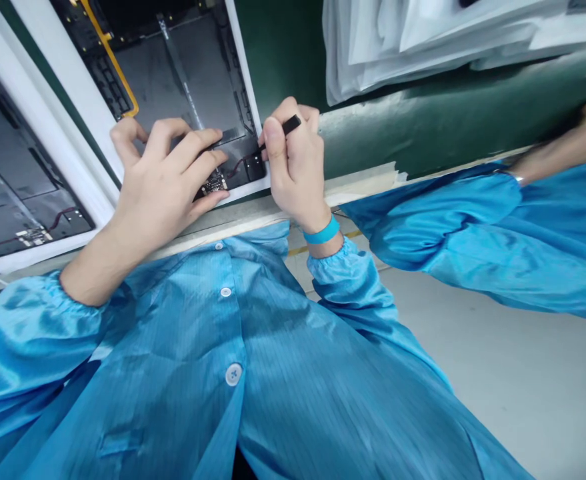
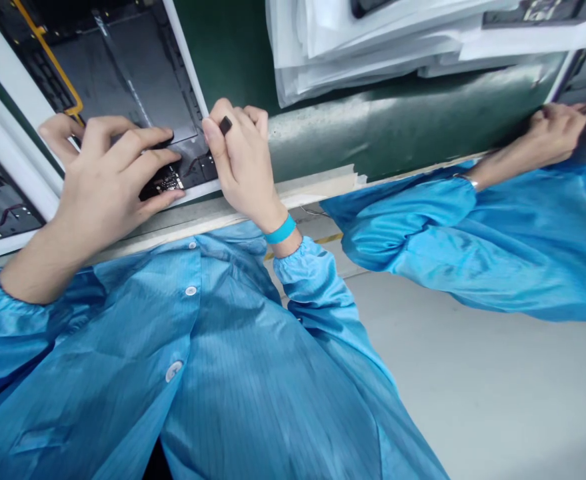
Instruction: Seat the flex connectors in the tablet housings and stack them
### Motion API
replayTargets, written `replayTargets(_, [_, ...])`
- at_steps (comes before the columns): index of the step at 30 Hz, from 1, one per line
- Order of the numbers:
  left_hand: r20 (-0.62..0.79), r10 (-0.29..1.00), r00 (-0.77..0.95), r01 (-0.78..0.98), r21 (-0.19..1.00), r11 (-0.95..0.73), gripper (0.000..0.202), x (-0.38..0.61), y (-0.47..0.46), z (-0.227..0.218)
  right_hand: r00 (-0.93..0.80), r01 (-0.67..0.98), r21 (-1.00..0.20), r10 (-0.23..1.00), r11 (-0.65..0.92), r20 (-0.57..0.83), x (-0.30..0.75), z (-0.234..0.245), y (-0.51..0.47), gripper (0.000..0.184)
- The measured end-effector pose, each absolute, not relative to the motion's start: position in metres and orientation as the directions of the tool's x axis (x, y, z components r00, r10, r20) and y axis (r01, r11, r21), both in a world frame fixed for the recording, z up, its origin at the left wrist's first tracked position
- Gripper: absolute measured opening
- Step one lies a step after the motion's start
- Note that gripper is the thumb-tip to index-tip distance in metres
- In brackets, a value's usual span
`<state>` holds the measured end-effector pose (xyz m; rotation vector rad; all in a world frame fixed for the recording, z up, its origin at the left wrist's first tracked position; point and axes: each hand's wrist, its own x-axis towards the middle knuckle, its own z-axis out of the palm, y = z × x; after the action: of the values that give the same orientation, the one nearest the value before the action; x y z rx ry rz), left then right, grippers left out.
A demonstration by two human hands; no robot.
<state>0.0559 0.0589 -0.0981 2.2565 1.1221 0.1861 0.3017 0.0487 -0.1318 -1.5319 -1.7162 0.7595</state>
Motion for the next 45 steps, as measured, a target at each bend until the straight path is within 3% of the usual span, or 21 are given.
replayTargets(4, [-0.098, 0.775, 0.624, 0.673, 0.573, -0.468, 0.051, 0.056, 0.057, -0.103, -0.038, 0.564, -0.824, 0.999, 0.054, 0.039, 0.302, -0.13, 0.049, 0.065])
replayTargets(8, [-0.044, 0.767, 0.64, 0.644, 0.575, -0.504, 0.053, 0.057, 0.056, -0.106, -0.016, 0.522, -0.848, 0.995, 0.09, 0.096, 0.305, -0.137, 0.051, 0.065])
replayTargets(12, [-0.099, 0.732, 0.674, 0.635, 0.584, -0.506, 0.057, 0.052, 0.081, -0.09, 0.072, 0.366, -0.924, 0.987, 0.108, 0.144, 0.307, -0.15, 0.051, 0.059])
replayTargets(15, [-0.146, 0.734, 0.663, 0.698, 0.475, -0.536, 0.066, 0.038, 0.123, -0.067, 0.176, 0.138, -0.983, 0.974, 0.119, 0.143, 0.301, -0.144, 0.041, 0.053])
replayTargets(17, [-0.143, 0.79, 0.597, 0.77, 0.378, -0.514, 0.07, 0.025, 0.155, -0.056, 0.244, -0.102, -0.992, 0.969, 0.076, 0.049, 0.294, -0.131, 0.026, 0.048])
replayTargets(18, [-0.147, 0.822, 0.551, 0.806, 0.35, -0.478, 0.071, 0.019, 0.17, -0.054, 0.238, -0.253, -0.967, 0.969, -0.002, -0.064, 0.29, -0.122, 0.017, 0.047])
replayTargets(20, [-0.185, 0.868, 0.461, 0.861, 0.329, -0.387, 0.073, 0.007, 0.198, -0.057, 0.191, -0.355, -0.935, 0.977, -0.022, -0.096, 0.281, -0.105, -0.004, 0.048])
replayTargets(24, [-0.228, 0.909, 0.349, 0.899, 0.354, -0.256, 0.078, -0.008, 0.239, -0.073, -0.093, -0.578, -0.732, 0.921, -0.359, -0.378, 0.265, -0.087, -0.045, 0.048])
replayTargets(27, [-0.293, 0.918, 0.269, 0.924, 0.348, -0.16, 0.079, -0.009, 0.254, -0.078, -0.259, -0.528, -0.655, 0.837, -0.54, -0.482, 0.257, -0.088, -0.066, 0.052])
replayTargets(29, [-0.358, 0.902, 0.24, 0.939, 0.322, -0.122, 0.064, -0.009, 0.26, -0.077, -0.303, -0.484, -0.653, 0.812, -0.582, -0.499, 0.256, -0.09, -0.073, 0.052])
replayTargets(33, [-0.458, 0.864, 0.209, 0.949, 0.309, -0.066, 0.015, -0.01, 0.262, -0.073, -0.288, -0.427, -0.707, 0.826, -0.564, -0.485, 0.265, -0.09, -0.073, 0.048])
replayTargets(35, [-0.491, 0.845, 0.21, 0.94, 0.338, -0.037, 0.018, -0.011, 0.258, -0.069, -0.25, -0.376, -0.782, 0.867, -0.497, -0.431, 0.275, -0.088, -0.065, 0.047])
replayTargets(39, [-0.532, 0.798, 0.283, 0.827, 0.557, 0.078, 0.016, -0.016, 0.234, -0.046, -0.004, -0.156, -0.97, 0.982, -0.189, -0.19, 0.3, -0.091, -0.035, 0.046])
replayTargets(41, [-0.522, 0.788, 0.328, 0.715, 0.681, 0.154, 0.008, -0.02, 0.214, -0.028, 0.135, -0.039, -0.996, 0.987, -0.077, -0.081, 0.31, -0.096, -0.015, 0.048])
replayTargets(43, [-0.49, 0.796, 0.354, 0.62, 0.76, 0.192, 0.007, -0.028, 0.193, -0.008, 0.171, -0.04, -0.996, 0.981, -0.085, -0.091, 0.313, -0.101, 0.004, 0.05])
replayTargets(45, [-0.472, 0.802, 0.366, 0.566, 0.797, 0.211, 0.01, -0.045, 0.176, 0.011, 0.076, -0.134, -0.973, 0.977, -0.188, -0.199, 0.308, -0.103, 0.018, 0.054])
